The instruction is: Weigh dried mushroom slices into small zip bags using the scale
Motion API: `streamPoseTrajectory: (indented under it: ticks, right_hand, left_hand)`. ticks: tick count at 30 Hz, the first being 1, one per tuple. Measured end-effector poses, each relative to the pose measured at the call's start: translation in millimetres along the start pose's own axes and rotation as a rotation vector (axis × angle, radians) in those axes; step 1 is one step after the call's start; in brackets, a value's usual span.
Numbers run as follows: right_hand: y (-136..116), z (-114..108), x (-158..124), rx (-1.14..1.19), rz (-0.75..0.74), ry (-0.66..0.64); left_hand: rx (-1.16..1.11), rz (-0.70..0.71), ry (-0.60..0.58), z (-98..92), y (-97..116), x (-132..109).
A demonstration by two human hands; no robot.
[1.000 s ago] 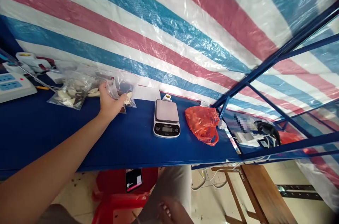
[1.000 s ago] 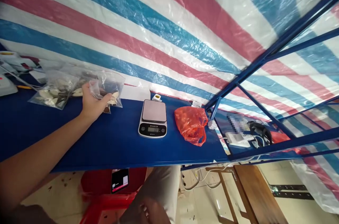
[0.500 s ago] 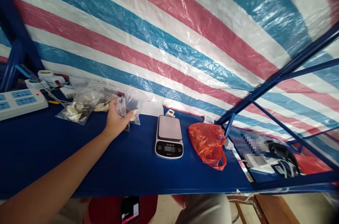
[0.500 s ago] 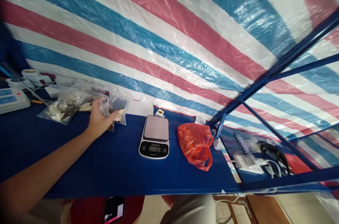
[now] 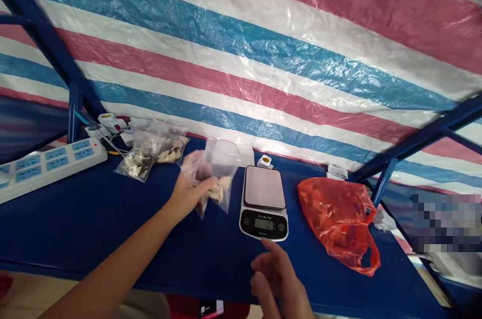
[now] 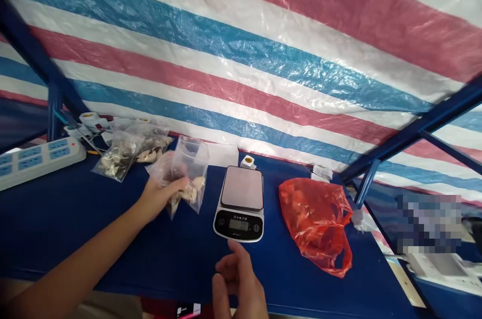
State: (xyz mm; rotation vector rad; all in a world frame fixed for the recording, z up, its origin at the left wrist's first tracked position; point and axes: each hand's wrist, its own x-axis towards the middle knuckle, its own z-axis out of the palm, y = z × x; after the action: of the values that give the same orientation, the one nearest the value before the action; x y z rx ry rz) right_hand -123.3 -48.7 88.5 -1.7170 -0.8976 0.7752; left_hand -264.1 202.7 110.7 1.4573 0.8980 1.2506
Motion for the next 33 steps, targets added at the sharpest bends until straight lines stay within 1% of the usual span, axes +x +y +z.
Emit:
streamPoseTrajectory:
  ticks: [3, 5, 6, 8, 11, 12, 14, 16, 18, 20, 22, 24, 25, 28, 30, 32, 33]
  right_hand:
    - [-17, 21, 13, 0.131, -0.060, 0.013]
    - [-23, 30, 17, 0.199, -0.103, 0.027]
    - [-24, 34, 16, 0.217, -0.115, 0.042]
    - [-22, 40, 8, 0.226, -0.077, 0.119]
    - [-12, 47, -11, 0.300, 0.012, 0.251]
    - [-8, 48, -15, 0.344, 0.005, 0.264]
    - [-1, 46, -21, 0.387, -0.051, 0.245]
    - [5, 39, -21, 0.327, -0.094, 0.239]
    - [12, 31, -19, 0.239, -0.134, 0.294]
    - [18, 26, -15, 0.206, -0.185, 0.359]
    - [23, 27, -11, 0.222, -0.218, 0.398]
    - [27, 32, -8, 0.262, -0.217, 0.443]
    - [29, 35, -5, 0.293, -0.204, 0.480]
    - [38, 42, 3, 0.383, -0.164, 0.602]
    - [45, 41, 10, 0.395, -0.173, 0.666]
    - [54, 34, 14, 0.324, -0.231, 0.740]
    - [57, 29, 15, 0.265, -0.266, 0.770]
  left_hand:
    - [-0.128, -0.107, -0.247, 25.2, 30, -21]
    - [-0.217, -0.117, -0.401, 42.5, 47, -36]
    - [-0.256, -0.126, -0.451, 50.0, 53, -44]
    - [-0.288, -0.166, -0.494, 61.0, 60, -60]
    - [-0.259, -0.228, -0.467, 67.7, 56, -85]
    - [-0.254, -0.245, -0.453, 68.4, 52, -93]
    - [-0.252, -0.278, -0.446, 69.7, 43, -107]
    - [-0.266, -0.318, -0.464, 73.0, 37, -118]
    - [-0.302, -0.359, -0.467, 78.5, 37, -125]
    - [-0.341, -0.405, -0.401, 85.1, 42, -128]
    - [-0.366, -0.447, -0.319, 91.7, 49, -128]
    - [-0.396, -0.483, -0.289, 97.9, 53, -126]
    - [-0.412, -0.489, -0.297, 100.6, 54, -125]
    - [-0.411, -0.453, -0.308, 106.5, 53, -123]
    - [-0.358, -0.390, -0.282, 108.0, 53, -121]
    - [-0.316, -0.348, -0.257, 108.6, 57, -118]
    - [-0.320, -0.341, -0.266, 109.0, 61, -118]
